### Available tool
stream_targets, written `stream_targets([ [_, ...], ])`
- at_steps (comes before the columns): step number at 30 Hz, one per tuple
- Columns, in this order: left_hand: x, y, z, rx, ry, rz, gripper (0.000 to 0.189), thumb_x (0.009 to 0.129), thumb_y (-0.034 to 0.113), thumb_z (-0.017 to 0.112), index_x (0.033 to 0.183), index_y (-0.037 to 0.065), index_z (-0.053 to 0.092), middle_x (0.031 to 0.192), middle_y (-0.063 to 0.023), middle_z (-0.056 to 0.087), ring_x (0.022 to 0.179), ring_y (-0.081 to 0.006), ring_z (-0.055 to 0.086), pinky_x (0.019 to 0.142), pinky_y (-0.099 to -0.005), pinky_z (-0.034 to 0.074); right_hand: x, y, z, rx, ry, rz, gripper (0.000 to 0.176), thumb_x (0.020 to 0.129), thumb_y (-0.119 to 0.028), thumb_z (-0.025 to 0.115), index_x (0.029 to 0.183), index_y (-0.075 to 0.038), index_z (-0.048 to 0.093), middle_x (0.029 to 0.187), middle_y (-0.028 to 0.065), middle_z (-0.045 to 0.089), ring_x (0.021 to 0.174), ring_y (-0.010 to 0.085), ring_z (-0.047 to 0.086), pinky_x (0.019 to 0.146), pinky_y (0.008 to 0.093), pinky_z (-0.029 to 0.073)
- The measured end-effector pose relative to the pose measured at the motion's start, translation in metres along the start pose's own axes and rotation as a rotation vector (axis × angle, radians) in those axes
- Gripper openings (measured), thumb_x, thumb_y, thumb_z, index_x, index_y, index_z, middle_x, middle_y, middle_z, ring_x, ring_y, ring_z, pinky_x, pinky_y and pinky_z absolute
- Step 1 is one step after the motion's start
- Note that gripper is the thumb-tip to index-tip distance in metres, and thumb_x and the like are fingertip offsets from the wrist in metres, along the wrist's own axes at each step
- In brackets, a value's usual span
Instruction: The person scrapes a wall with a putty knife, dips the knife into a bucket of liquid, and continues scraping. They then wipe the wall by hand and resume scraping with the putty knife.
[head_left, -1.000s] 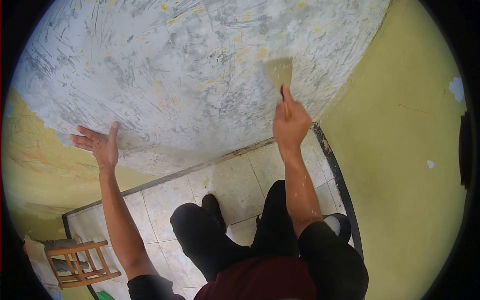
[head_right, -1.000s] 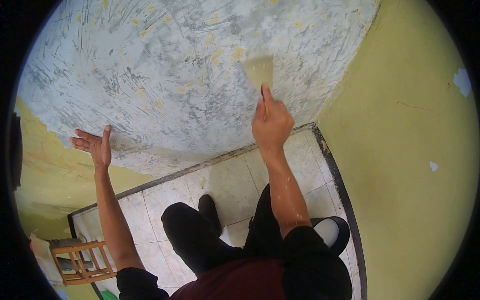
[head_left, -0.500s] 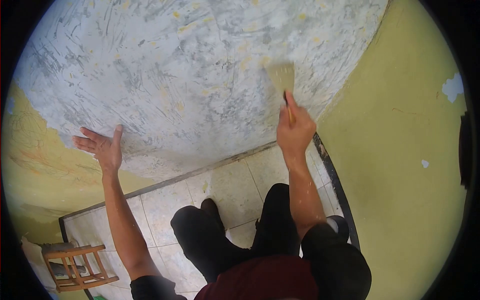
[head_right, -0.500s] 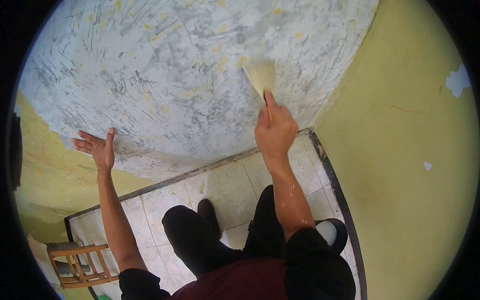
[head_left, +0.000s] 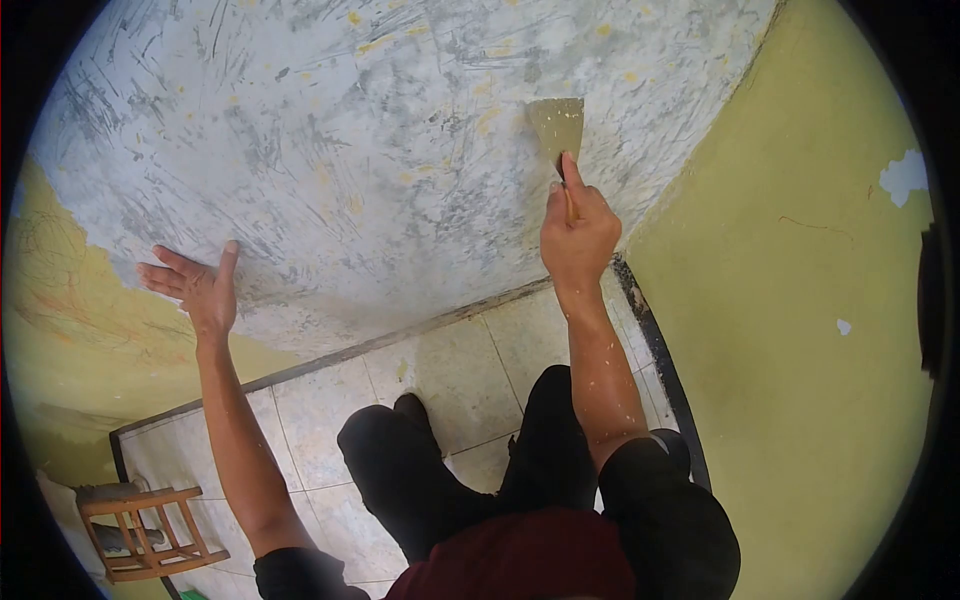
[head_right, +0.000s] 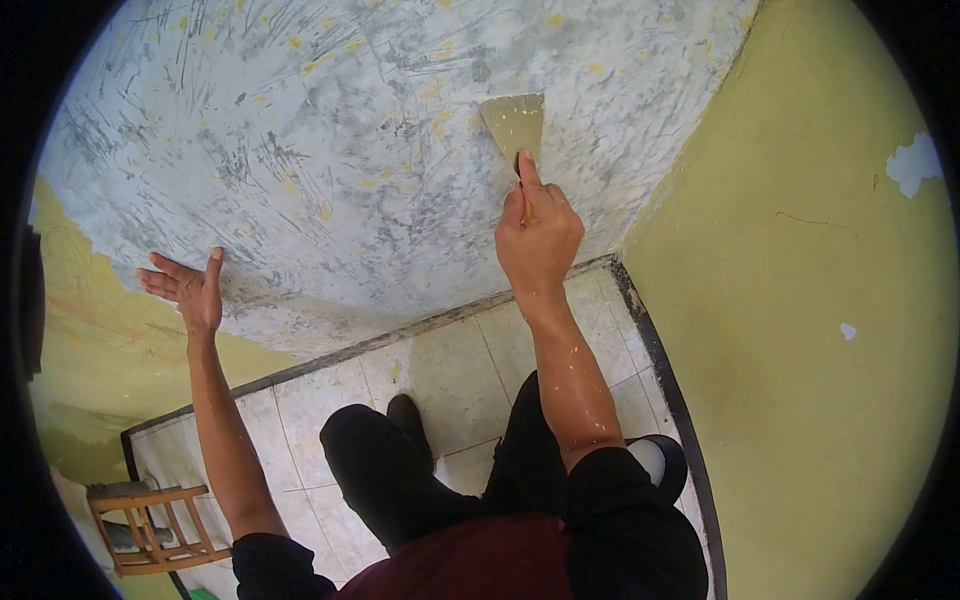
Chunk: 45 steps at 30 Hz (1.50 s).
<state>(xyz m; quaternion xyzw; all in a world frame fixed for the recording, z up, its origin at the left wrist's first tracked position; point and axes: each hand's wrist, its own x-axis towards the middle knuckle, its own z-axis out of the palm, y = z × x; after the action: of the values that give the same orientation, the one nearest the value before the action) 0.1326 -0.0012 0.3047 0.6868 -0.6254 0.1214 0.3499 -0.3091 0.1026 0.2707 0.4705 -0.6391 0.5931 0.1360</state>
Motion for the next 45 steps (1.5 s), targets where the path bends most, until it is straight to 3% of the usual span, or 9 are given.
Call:
stream_targets([
  [5, 0.003, -0.003, 0.002, 0.019, -0.006, -0.030, 0.124, 0.083, 0.071, 0.059, 0.150, 0.002, -0.019, 0.149, -0.0339, -0.032, 0.139, -0.0492, -0.030, 0.112, -0.0616, -0.010, -0.026, 0.012, -0.012, -0.040, -0.032, 0.028, 0.037, 0.083, -0.004, 0.065, 0.119, -0.010, 0.070, 0.067, 0.0134, 0.058, 0.057, 0.0291, 0.057, 0.054, 0.0375, 0.045],
  [7, 0.005, -0.008, 0.005, 0.062, 0.013, -0.008, 0.128, 0.079, 0.073, 0.061, 0.150, 0.007, -0.023, 0.151, -0.0310, -0.032, 0.140, -0.0479, -0.029, 0.106, -0.0745, 0.011, -0.011, 0.005, -0.013, -0.083, -0.066, 0.042, 0.037, 0.083, -0.004, 0.065, 0.119, -0.009, 0.070, 0.067, 0.0135, 0.058, 0.057, 0.0292, 0.058, 0.055, 0.0378, 0.046],
  [17, 0.000, -0.001, 0.003, 0.021, 0.015, -0.019, 0.128, 0.079, 0.072, 0.062, 0.151, 0.009, -0.023, 0.152, -0.0299, -0.032, 0.140, -0.0471, -0.030, 0.107, -0.0736, 0.007, -0.037, 0.009, 0.003, 0.090, -0.369, 0.116, 0.062, 0.092, -0.003, 0.056, 0.149, -0.014, 0.037, 0.093, 0.0182, 0.063, 0.077, 0.0347, 0.061, 0.072, 0.0408, 0.050],
  [25, 0.040, 0.009, -0.018, -0.166, 0.735, 0.329, 0.098, 0.075, 0.053, 0.079, 0.143, -0.001, 0.033, 0.141, -0.0315, 0.031, 0.134, -0.0435, 0.026, 0.109, -0.0597, 0.019, -0.013, -0.039, 0.011, 0.202, -0.285, -0.051, 0.044, 0.097, -0.009, 0.054, 0.140, -0.004, 0.049, 0.094, 0.0190, 0.066, 0.081, 0.0310, 0.065, 0.073, 0.0379, 0.051],
  [29, 0.164, 0.022, -0.090, -0.221, 1.008, 0.240, 0.100, 0.074, 0.065, 0.074, 0.138, -0.005, 0.041, 0.125, -0.0264, 0.048, 0.128, -0.0431, 0.035, 0.108, -0.0562, 0.025, -0.022, -0.040, 0.023, 0.254, -0.258, 0.087, 0.043, 0.098, -0.013, 0.055, 0.139, 0.000, 0.050, 0.087, 0.0191, 0.066, 0.070, 0.0248, 0.062, 0.067, 0.0332, 0.050],
  [32, 0.257, -0.037, -0.098, 0.418, 0.933, -0.183, 0.111, 0.068, 0.075, 0.070, 0.138, -0.007, 0.040, 0.131, -0.0286, 0.048, 0.131, -0.0477, 0.034, 0.110, -0.0607, 0.022, -0.029, -0.032, 0.038, 0.370, -0.197, 0.115, 0.042, 0.099, -0.014, 0.056, 0.138, 0.000, 0.051, 0.079, 0.0175, 0.065, 0.063, 0.0192, 0.057, 0.063, 0.0298, 0.048],
  [37, 0.244, -0.006, -0.109, -0.113, 1.132, -0.308, 0.118, 0.064, 0.083, 0.065, 0.146, 0.004, 0.038, 0.134, -0.0317, 0.039, 0.130, -0.0506, 0.031, 0.107, -0.0677, 0.024, -0.011, -0.033, 0.045, 0.335, -0.063, 0.014, 0.041, 0.099, -0.012, 0.055, 0.138, 0.000, 0.052, 0.075, 0.0154, 0.063, 0.061, 0.0135, 0.052, 0.059, 0.0282, 0.045],
  [44, 0.217, 0.038, -0.114, -0.111, 1.070, -0.174, 0.091, 0.082, 0.073, 0.057, 0.139, 0.005, 0.037, 0.132, -0.0244, 0.037, 0.119, -0.0435, 0.040, 0.088, -0.0649, 0.038, -0.039, -0.019, 0.050, 0.314, -0.088, -0.058, 0.042, 0.097, -0.008, 0.056, 0.139, -0.003, 0.052, 0.074, 0.0159, 0.063, 0.059, 0.0231, 0.058, 0.056, 0.0321, 0.045],
  [45, 0.257, 0.006, -0.094, 0.265, 1.118, -0.389, 0.093, 0.081, 0.074, 0.058, 0.138, 0.004, 0.037, 0.131, -0.0248, 0.038, 0.119, -0.0436, 0.041, 0.087, -0.0638, 0.038, -0.027, -0.027, 0.044, 0.317, -0.087, -0.054, 0.042, 0.097, -0.008, 0.056, 0.139, -0.003, 0.052, 0.074, 0.0159, 0.063, 0.059, 0.0231, 0.058, 0.056, 0.0321, 0.045],
])
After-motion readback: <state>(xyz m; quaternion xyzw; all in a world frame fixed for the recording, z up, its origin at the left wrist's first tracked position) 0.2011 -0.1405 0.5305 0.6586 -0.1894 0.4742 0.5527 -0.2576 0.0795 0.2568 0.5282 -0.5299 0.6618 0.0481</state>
